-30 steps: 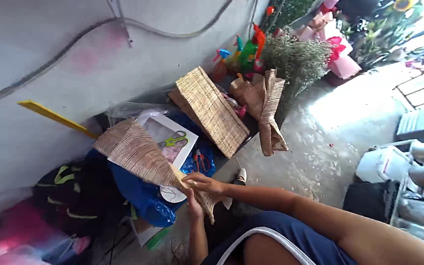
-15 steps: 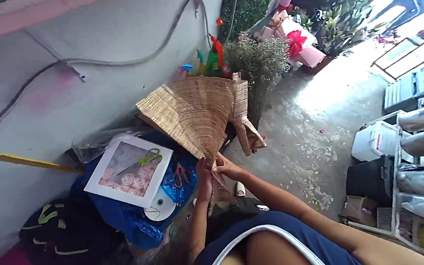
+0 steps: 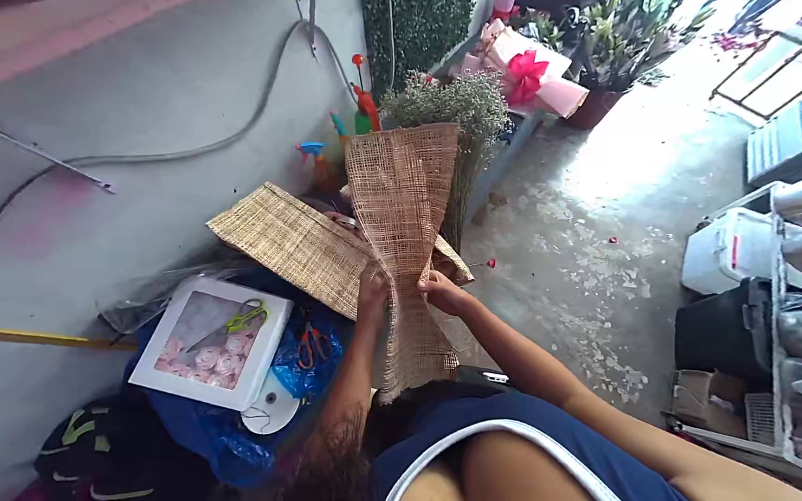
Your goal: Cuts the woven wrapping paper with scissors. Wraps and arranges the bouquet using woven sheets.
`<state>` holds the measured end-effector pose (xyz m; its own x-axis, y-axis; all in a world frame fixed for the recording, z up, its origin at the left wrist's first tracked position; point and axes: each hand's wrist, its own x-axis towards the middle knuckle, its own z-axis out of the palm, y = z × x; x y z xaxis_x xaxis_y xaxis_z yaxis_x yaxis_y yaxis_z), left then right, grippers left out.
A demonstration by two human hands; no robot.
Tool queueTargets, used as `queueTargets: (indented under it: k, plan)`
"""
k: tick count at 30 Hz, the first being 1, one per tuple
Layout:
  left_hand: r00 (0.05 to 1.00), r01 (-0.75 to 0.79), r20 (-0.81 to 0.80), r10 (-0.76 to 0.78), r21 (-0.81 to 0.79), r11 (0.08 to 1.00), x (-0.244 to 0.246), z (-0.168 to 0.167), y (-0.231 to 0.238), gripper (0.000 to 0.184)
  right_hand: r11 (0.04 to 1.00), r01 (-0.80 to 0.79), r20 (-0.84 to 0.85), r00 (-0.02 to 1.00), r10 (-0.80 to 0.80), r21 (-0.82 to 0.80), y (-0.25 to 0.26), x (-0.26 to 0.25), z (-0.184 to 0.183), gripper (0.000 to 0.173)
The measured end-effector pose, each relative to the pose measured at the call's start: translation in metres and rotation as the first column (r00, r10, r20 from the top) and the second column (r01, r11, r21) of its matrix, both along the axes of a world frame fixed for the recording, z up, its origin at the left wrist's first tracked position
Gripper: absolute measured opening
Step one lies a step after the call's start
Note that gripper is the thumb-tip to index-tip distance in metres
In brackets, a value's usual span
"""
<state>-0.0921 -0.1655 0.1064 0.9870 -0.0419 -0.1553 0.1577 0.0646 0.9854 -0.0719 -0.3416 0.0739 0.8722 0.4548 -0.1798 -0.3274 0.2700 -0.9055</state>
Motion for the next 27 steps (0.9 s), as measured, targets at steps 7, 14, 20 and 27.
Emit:
queueTargets:
  k: [7,14,20,27]
  plan:
    - [0.994,0.042,-0.094,-0.048,-0.062,0.997,0.014,0.014,-0.035,0.044,0.991,-0.087,0.158,0.982,0.102,-0.101,-0.042,0.007,0.015,0.072]
    - [1.0,0.023,-0.011,-0.022,0.059,0.998,0.019,0.022,-0.065,0.05,0.989,0.073,0.308,0.951,-0.03,-0.126,-0.046,0.015,0.042,0.063]
    - [0.999,-0.034,-0.033,0.024,-0.351,0.936,0.001,0.028,-0.094,0.035,0.99,0.127,0.194,0.971,-0.137,0.062,-0.046,0.028,0.032,0.046]
    - [0.978,-0.185,0.054,0.2,-0.205,0.961,-0.006,0.062,-0.096,0.058,0.985,-0.033,0.205,0.979,-0.002,0.168,-0.073,0.037,0.028,0.051]
